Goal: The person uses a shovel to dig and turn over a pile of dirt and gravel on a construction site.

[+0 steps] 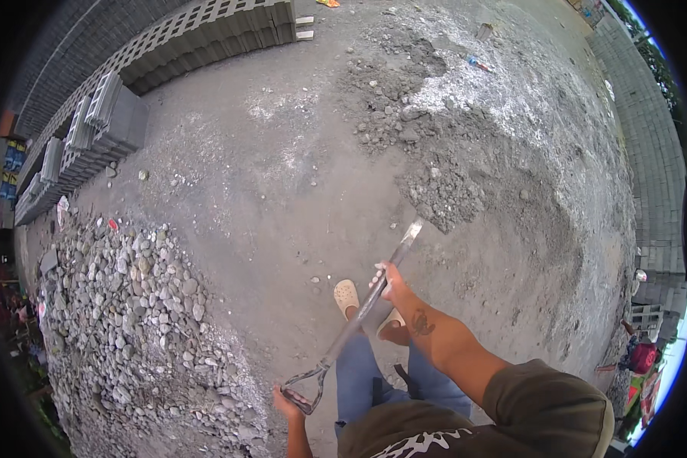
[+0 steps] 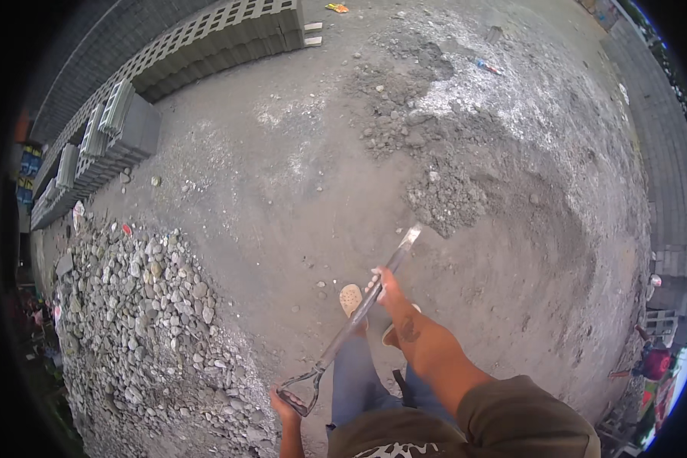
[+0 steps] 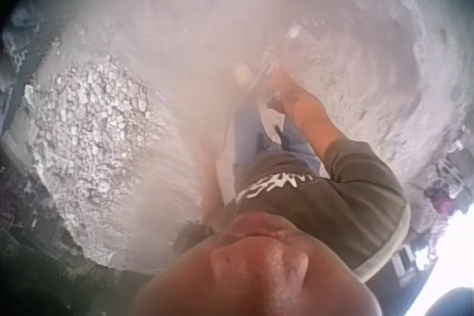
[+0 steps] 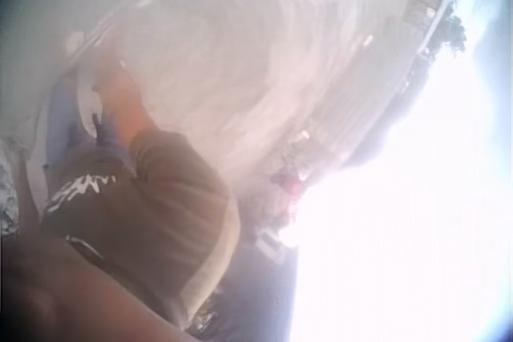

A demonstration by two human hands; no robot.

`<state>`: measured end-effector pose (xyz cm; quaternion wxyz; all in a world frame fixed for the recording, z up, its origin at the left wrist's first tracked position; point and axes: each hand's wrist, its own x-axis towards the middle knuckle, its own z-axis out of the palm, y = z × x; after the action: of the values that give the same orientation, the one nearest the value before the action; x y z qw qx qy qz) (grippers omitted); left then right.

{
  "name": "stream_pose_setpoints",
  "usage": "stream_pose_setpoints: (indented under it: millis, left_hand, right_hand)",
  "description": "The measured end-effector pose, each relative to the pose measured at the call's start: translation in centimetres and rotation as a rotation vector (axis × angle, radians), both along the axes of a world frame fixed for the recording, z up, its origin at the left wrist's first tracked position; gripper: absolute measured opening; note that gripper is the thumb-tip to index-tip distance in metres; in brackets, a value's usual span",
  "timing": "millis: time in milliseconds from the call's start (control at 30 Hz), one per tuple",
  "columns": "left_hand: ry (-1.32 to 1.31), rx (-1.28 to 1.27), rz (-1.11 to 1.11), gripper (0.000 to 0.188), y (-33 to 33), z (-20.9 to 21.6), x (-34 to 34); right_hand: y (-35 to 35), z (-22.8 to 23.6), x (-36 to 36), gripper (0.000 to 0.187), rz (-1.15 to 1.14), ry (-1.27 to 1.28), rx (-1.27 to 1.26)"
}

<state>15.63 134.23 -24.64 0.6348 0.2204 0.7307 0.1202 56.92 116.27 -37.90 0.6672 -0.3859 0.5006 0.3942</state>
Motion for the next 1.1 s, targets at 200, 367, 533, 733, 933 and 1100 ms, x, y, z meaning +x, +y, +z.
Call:
stream_pose_setpoints:
  millis: [200, 367, 533, 733, 933, 1100]
  left_hand:
    - [0.068, 0.286, -0.278, 0.049, 5.1, 4.6, -16.3]
    - [-0.048, 0.454, -0.751, 0.044, 2.3, 10.8, -14.4]
    - [-0.176, 0.275, -1.231, 0.043, -14.5, 8.8, -9.4]
    - [-0.692, -0.176, -1.788, 0.066, -60.4, 17.9, -17.6]
    - [-1.451, -0.923, -2.180, 0.083, -81.1, 46.3, -36.6]
    - [-1.757, -0.646, -2.547, 0.059, -76.4, 47.2, -33.2]
  right_hand:
    - [-5.6, 3.3, -18.7, 0.016, -0.270, 0.057, 0.192]
    - [-17.4, 6.1, -31.3, 0.017, -0.615, 0.026, 0.255]
    - [-42.8, 10.9, -46.6, 0.020, -1.068, -0.173, 0.052]
    - [-85.5, 27.3, -76.4, 0.009, -1.287, -0.608, -0.555]
    - [-97.6, 44.1, -103.8, 0.012, -1.335, -0.454, -0.852]
    - [-87.9, 34.5, -107.8, 0.016, -1.472, -0.036, -0.708]
